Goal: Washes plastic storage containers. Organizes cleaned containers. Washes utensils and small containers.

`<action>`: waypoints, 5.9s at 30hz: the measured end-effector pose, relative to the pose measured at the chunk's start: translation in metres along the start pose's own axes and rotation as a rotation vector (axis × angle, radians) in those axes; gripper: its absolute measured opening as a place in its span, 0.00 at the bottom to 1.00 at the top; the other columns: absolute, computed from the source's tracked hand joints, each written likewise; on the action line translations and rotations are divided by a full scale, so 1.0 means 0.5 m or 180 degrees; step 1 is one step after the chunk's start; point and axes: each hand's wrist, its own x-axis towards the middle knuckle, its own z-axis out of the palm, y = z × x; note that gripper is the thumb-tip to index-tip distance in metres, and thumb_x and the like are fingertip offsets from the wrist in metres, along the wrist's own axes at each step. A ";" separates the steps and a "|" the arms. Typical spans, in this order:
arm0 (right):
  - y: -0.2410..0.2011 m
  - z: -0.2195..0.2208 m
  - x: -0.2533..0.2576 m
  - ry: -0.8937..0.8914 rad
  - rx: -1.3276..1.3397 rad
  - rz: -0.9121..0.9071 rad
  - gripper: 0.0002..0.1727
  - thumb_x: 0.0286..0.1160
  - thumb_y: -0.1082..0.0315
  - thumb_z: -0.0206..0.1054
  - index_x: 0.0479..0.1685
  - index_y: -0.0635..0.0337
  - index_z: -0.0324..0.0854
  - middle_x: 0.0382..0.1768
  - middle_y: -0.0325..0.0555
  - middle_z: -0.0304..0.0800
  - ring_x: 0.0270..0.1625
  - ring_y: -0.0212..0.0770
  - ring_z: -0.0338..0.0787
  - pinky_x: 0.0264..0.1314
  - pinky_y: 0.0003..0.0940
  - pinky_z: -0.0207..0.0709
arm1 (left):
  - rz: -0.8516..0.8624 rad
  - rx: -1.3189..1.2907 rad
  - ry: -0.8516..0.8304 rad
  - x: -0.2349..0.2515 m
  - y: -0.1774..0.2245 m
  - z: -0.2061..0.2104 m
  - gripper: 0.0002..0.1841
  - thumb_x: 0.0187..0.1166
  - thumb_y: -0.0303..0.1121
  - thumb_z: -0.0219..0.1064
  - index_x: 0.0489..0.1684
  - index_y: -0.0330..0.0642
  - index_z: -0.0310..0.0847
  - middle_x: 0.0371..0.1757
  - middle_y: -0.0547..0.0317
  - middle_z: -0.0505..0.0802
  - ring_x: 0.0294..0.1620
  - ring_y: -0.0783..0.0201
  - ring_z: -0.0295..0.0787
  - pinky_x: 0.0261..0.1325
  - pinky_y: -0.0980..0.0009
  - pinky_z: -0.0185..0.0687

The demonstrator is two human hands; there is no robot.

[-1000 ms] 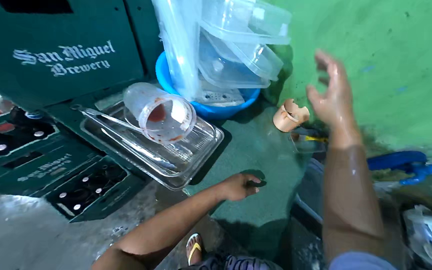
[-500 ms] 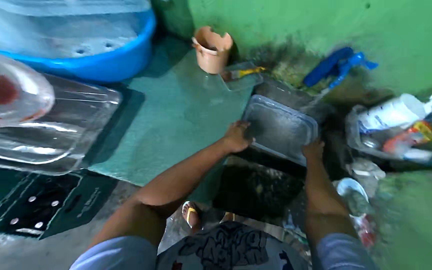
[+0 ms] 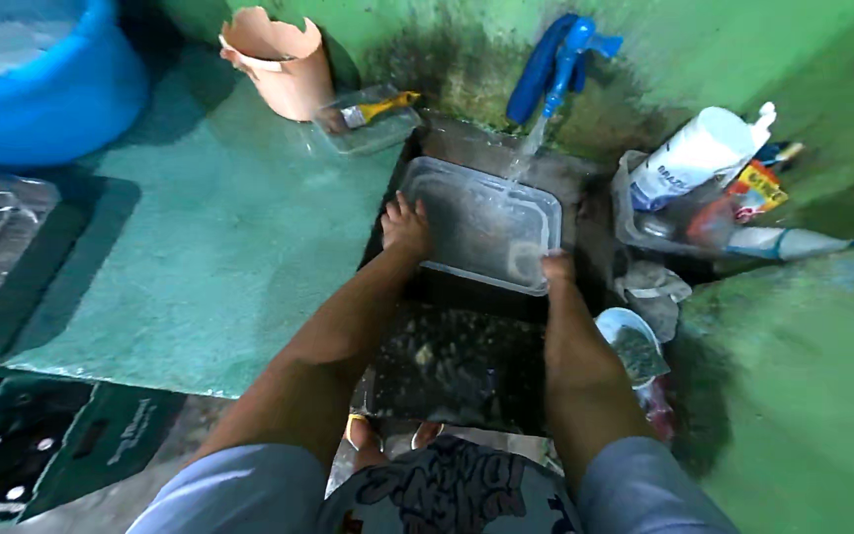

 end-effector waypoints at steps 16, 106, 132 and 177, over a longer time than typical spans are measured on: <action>-0.039 -0.043 -0.008 -0.0594 0.0006 -0.0014 0.31 0.74 0.79 0.65 0.80 0.67 0.69 0.71 0.71 0.77 0.71 0.65 0.80 0.69 0.64 0.76 | 0.1241 0.1242 -0.0972 -0.073 -0.092 0.001 0.26 0.83 0.53 0.67 0.71 0.47 0.83 0.64 0.46 0.91 0.74 0.43 0.82 0.92 0.36 0.41; -0.087 -0.273 -0.172 -0.0609 0.1849 -0.0922 0.55 0.69 0.80 0.72 0.95 0.41 0.42 0.86 0.49 0.63 0.79 0.53 0.75 0.70 0.59 0.79 | -0.0232 -0.4512 -0.1483 -0.052 -0.128 -0.057 0.27 0.84 0.27 0.46 0.85 0.44 0.60 0.69 0.42 0.84 0.60 0.51 0.89 0.62 0.54 0.86; -0.128 -0.167 -0.098 -0.2132 0.2276 -0.0403 0.33 0.92 0.45 0.48 0.93 0.39 0.50 0.82 0.52 0.73 0.70 0.57 0.86 0.63 0.55 0.85 | 0.0039 -0.4687 -0.0357 -0.040 -0.120 -0.288 0.29 0.91 0.54 0.50 0.90 0.60 0.54 0.79 0.47 0.79 0.66 0.45 0.86 0.57 0.47 0.88; 0.173 -0.332 -0.895 0.0628 0.3307 -0.1038 0.31 0.64 0.59 0.69 0.72 0.41 0.68 0.58 0.47 0.91 0.52 0.52 0.95 0.51 0.53 0.92 | 0.2856 0.0131 -0.0607 -0.390 -0.024 0.117 0.77 0.48 0.89 0.62 0.98 0.41 0.37 0.98 0.41 0.42 0.98 0.37 0.24 0.91 0.30 0.14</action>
